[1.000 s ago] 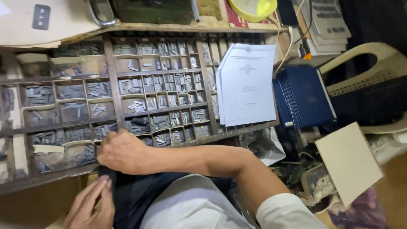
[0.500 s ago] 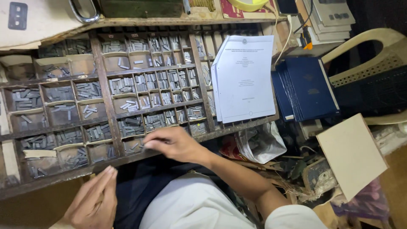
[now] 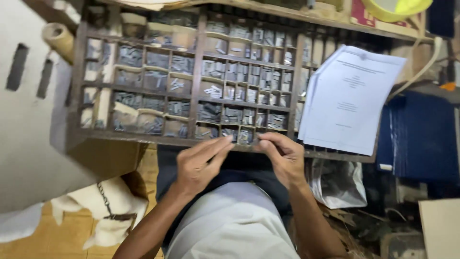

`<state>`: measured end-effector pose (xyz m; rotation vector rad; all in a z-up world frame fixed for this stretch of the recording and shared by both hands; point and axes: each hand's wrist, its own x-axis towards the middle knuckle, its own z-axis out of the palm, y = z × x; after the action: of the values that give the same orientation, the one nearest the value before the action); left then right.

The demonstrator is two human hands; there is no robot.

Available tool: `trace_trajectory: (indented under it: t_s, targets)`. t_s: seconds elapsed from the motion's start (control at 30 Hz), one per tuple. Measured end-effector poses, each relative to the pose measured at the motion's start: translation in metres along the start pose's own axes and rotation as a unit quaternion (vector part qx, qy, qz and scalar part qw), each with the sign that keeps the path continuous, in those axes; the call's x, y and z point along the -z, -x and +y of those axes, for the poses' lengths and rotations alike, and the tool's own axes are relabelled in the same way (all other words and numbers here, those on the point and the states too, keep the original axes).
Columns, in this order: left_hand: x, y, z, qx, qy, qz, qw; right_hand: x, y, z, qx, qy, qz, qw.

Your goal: Picking and arranging individual metal type characters from a wooden type case for letterpress printing.

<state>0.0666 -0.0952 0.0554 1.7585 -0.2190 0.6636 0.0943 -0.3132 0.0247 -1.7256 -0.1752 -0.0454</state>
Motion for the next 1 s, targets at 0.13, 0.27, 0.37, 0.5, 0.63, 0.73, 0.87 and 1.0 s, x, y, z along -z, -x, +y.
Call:
trace_trajectory:
  t_s: [0.13, 0.27, 0.37, 0.5, 0.63, 0.73, 0.87, 1.0]
  targets:
    - [-0.005, 0.004, 0.002, -0.019, -0.01, 0.01, 1.0, 0.0, 0.003, -0.004, 0.046, 0.001, -0.002, 0.999]
    - [-0.009, 0.008, 0.002, -0.018, 0.023, -0.004, 1.0, -0.002, 0.007, -0.012, 0.08, -0.098, 0.002, 0.992]
    - [-0.011, 0.008, 0.004, -0.031, 0.034, -0.007, 0.999, -0.003, 0.008, -0.017, 0.088, -0.119, -0.007, 0.989]
    - [-0.011, 0.012, 0.004, -0.067, -0.001, -0.031, 0.997, -0.015, 0.014, -0.013, 0.077, -0.124, -0.021, 0.989]
    - [-0.01, 0.01, 0.007, -0.081, 0.042, -0.068, 0.994, -0.022, 0.022, 0.007, -0.259, -0.397, -0.04, 0.879]
    - [-0.006, 0.016, -0.005, -0.067, 0.045, -0.086, 0.993, -0.021, 0.022, 0.02, -0.348, -0.408, -0.069, 0.841]
    - [0.0, 0.019, -0.008, -0.05, 0.038, -0.103, 0.993, -0.025, 0.006, -0.018, -0.269, -0.187, -0.093, 0.94]
    - [0.004, 0.019, -0.016, -0.026, 0.033, -0.102, 0.994, 0.004, -0.054, 0.004, 0.054, 0.209, -0.094, 0.972]
